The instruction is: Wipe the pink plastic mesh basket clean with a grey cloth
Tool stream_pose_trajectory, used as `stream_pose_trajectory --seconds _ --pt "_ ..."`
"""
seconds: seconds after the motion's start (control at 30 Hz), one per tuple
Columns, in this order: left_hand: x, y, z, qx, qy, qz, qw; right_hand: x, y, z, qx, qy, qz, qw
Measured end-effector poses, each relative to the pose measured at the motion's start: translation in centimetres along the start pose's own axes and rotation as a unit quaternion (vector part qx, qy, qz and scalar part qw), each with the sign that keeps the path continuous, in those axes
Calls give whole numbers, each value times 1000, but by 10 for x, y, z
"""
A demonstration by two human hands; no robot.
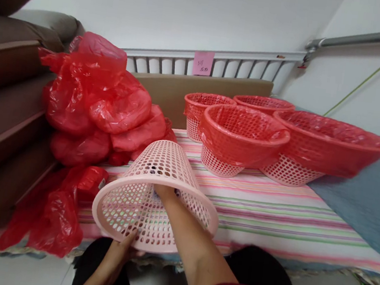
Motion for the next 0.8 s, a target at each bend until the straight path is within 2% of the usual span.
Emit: stream_pose_trajectory --seconds 0.1,0.23,0.37,0.47,0.53,0.6,0.8 --pt "-1 3 3 4 -4 -5 1000 -5 3 -24 21 16 -97 995" --pt "-3 8 8 11 2 -25 1000 -13 6 -85 43 93 -175 979" --pt "-7 9 8 20 8 -46 999 -22 4 -153 -1 145 -174 974" --pt "-8 9 6 11 24 -59 998 -27 -2 -182 -12 177 -155 972" --pt "-6 8 6 6 34 -71 997 -29 -2 -183 -18 178 -151 972" --pt "-4 8 6 -5 35 -72 997 -29 0 -172 -19 163 -160 973" --pt "2 0 4 -36 38 -61 997 -15 12 -99 -15 94 -200 975"
Point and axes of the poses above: each hand's wrist, its own z-axis towards the middle knuckle, its own x-axis out of the palm, y = z × x, the point moved 3 cm from there along z, towards the middle knuckle, and after that the axes turned 13 degrees about x, right-handed, at the moved point
